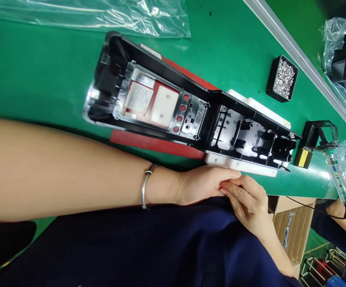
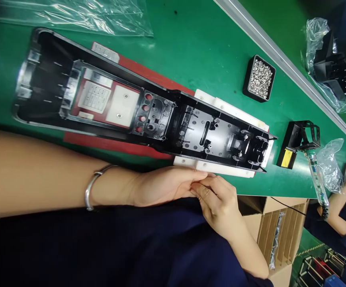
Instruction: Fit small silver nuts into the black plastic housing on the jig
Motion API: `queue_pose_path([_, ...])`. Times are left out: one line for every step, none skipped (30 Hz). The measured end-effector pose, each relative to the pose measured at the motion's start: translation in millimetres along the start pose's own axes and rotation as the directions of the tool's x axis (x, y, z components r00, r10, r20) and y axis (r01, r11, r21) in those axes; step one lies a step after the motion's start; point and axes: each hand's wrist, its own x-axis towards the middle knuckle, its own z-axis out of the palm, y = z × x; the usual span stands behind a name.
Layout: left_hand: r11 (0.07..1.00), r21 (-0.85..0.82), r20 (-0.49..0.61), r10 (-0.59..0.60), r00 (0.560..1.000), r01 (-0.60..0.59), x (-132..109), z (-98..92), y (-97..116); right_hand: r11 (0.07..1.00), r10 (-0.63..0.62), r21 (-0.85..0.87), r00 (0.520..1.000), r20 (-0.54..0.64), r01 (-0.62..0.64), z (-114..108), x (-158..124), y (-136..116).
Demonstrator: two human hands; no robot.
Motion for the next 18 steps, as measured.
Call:
queue_pose_path([1.0,-0.001,-0.011,-0.006,1.0,0.005,0,0.2,0,1.0,0.015,0.003,1.0,0.006,-0.015,0,0,0])
queue_pose_path([1.0,-0.003,-0.022,-0.01,1.0,0.01,0,0.4,-1,1.0,0.028,0.004,1.0,0.01,-0.029,0,0,-1])
queue_pose_path([1.0,-0.004,-0.033,-0.014,0.999,0.014,0,0.5,-1,0.999,0.037,0.005,0.999,0.014,-0.037,0,0,-2])
queue_pose_path([1.0,-0.005,-0.04,-0.013,0.999,0.013,0,0.5,-1,0.999,0.041,0.006,0.999,0.017,-0.041,-1,0,-4])
queue_pose_path([1.0,-0.007,-0.044,-0.011,0.999,0.01,0,0.3,-1,0.999,0.039,0.007,0.999,0.018,-0.039,-2,1,-5])
queue_pose_path([1.0,-0.009,-0.042,-0.008,0.999,0.007,0,0.1,-1,0.999,0.032,0.011,0.999,0.018,-0.033,-4,1,-8])
queue_pose_path([1.0,-0.005,-0.036,-0.008,0.999,0.008,0,-0.2,-1,1.0,0.022,0.016,1.0,0.011,-0.022,-7,2,-10])
queue_pose_path([1.0,0.007,-0.03,-0.018,0.999,0.018,0,-0.7,-1,1.0,0.013,0.021,1.0,-0.002,-0.013,-11,3,-12])
queue_pose_path([0.999,0.022,-0.028,-0.038,0.999,0.039,0,-1.2,0,1.0,0.006,0.023,1.0,-0.026,-0.006,-15,6,-15])
queue_pose_path([0.997,0.038,-0.033,-0.065,0.997,0.067,0,-1.9,0,1.0,-0.007,0.023,0.998,-0.068,0.008,-20,9,-16])
queue_pose_path([0.994,0.053,-0.044,-0.095,0.995,0.097,0,-2.7,0,0.999,-0.03,0.014,0.991,-0.133,0.032,-25,14,-17])
queue_pose_path([0.99,0.065,-0.061,-0.12,0.991,0.123,0,-3.6,1,0.998,-0.063,-0.003,0.976,-0.208,0.064,-29,20,-17])
queue_pose_path([0.987,0.071,-0.076,-0.137,0.988,0.143,0,-4.5,0,0.994,-0.106,-0.03,0.954,-0.281,0.101,-33,28,-16])
queue_pose_path([0.986,0.076,-0.082,-0.144,0.986,0.15,0,-5.3,0,0.989,-0.147,-0.062,0.929,-0.338,0.134,-37,36,-14])
queue_pose_path([0.985,0.083,-0.079,-0.142,0.987,0.149,1,-5.9,0,0.983,-0.18,-0.097,0.91,-0.374,0.154,-40,44,-11])
queue_pose_path([0.985,0.091,-0.075,-0.141,0.987,0.147,1,-6.3,0,0.979,-0.199,-0.127,0.901,-0.385,0.161,-43,53,-7])
queue_pose_path([0.984,0.098,-0.074,-0.14,0.987,0.147,1,-6.2,0,0.977,-0.197,-0.149,0.905,-0.377,0.151,-46,60,-2])
queue_pose_path([0.983,0.104,-0.078,-0.14,0.987,0.148,1,-5.7,1,0.977,-0.186,-0.165,0.914,-0.361,0.134,-48,68,2])
